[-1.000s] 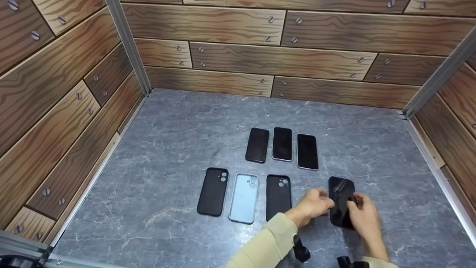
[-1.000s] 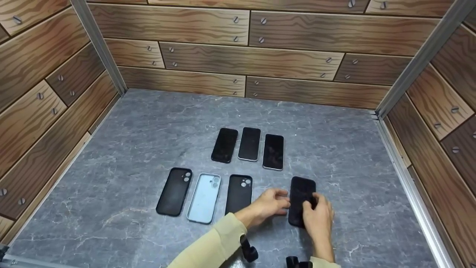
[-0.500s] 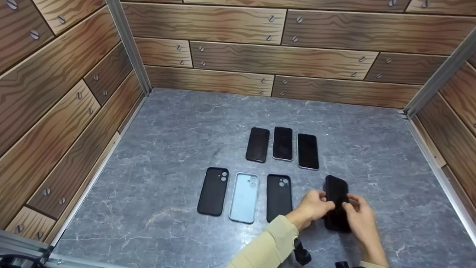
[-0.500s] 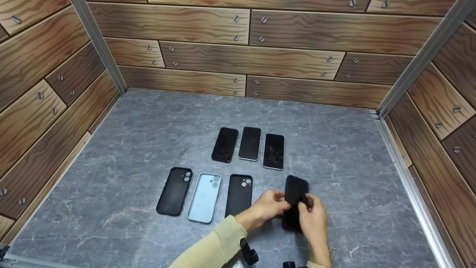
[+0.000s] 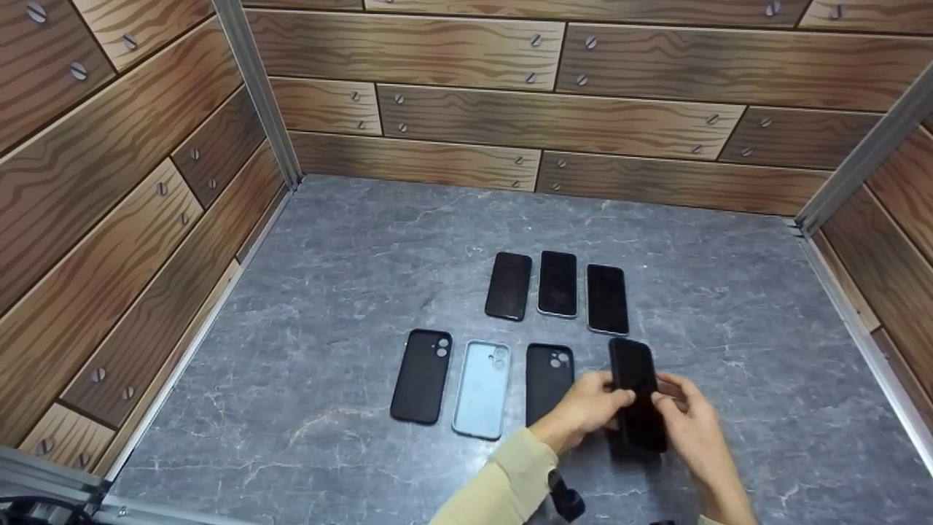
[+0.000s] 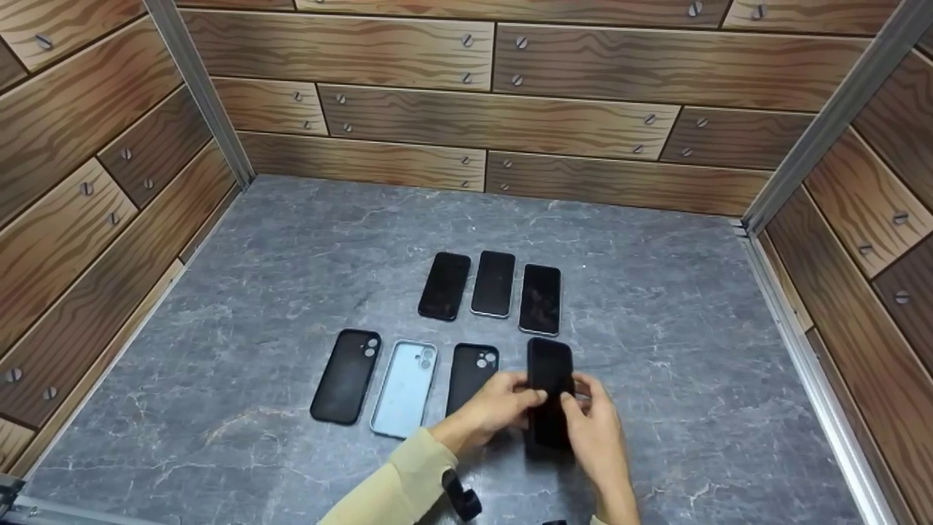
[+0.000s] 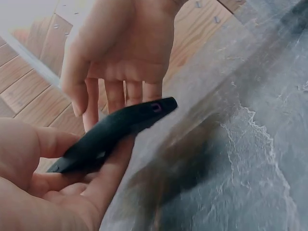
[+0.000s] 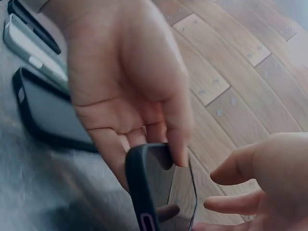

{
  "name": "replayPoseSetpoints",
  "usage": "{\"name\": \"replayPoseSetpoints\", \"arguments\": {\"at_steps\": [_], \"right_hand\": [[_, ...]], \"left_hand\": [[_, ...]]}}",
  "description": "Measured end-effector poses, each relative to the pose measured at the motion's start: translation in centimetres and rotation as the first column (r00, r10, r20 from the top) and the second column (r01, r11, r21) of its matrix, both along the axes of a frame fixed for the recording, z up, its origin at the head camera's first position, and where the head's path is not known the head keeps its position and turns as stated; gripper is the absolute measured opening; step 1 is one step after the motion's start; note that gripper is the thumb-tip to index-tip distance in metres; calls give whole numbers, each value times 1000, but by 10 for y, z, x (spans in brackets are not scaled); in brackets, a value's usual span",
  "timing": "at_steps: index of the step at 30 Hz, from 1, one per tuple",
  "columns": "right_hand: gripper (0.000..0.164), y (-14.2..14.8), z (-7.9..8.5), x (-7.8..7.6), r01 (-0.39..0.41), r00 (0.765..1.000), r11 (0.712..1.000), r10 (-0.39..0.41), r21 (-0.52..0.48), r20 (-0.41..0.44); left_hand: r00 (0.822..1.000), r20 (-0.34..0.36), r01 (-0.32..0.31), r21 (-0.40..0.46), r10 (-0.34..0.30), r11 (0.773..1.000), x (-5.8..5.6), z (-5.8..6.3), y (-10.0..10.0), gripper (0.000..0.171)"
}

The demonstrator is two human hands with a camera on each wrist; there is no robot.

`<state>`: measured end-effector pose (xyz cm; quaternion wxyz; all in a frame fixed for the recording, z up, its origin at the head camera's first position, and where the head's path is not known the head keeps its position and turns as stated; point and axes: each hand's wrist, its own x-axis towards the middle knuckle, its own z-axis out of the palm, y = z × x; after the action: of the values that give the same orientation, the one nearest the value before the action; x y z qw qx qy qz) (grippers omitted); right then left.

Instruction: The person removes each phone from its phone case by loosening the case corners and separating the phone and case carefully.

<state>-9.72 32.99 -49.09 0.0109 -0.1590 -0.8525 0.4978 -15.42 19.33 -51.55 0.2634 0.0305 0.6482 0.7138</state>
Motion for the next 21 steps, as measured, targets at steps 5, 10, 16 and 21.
{"name": "replayPoseSetpoints", "arguments": {"at_steps": [5,10,16,21], "right_hand": [[42,-12,5,-1,-24,996,997,19,-68,-82],[39,-26,-1,-2,-64,994,985,49,-161,-97],[40,-40,-11,3,-244,969,918,243,-312,-41],[51,-47,-12,6,-430,897,774,427,-465,-119]], "left_hand": [[999,6,-48,85,48,995,0,-1,-23,14],[996,22,-86,152,84,985,1,-3,-48,17],[995,5,-101,205,102,973,1,-2,-75,20],[993,-32,-103,226,113,969,-3,0,-96,25]]}}
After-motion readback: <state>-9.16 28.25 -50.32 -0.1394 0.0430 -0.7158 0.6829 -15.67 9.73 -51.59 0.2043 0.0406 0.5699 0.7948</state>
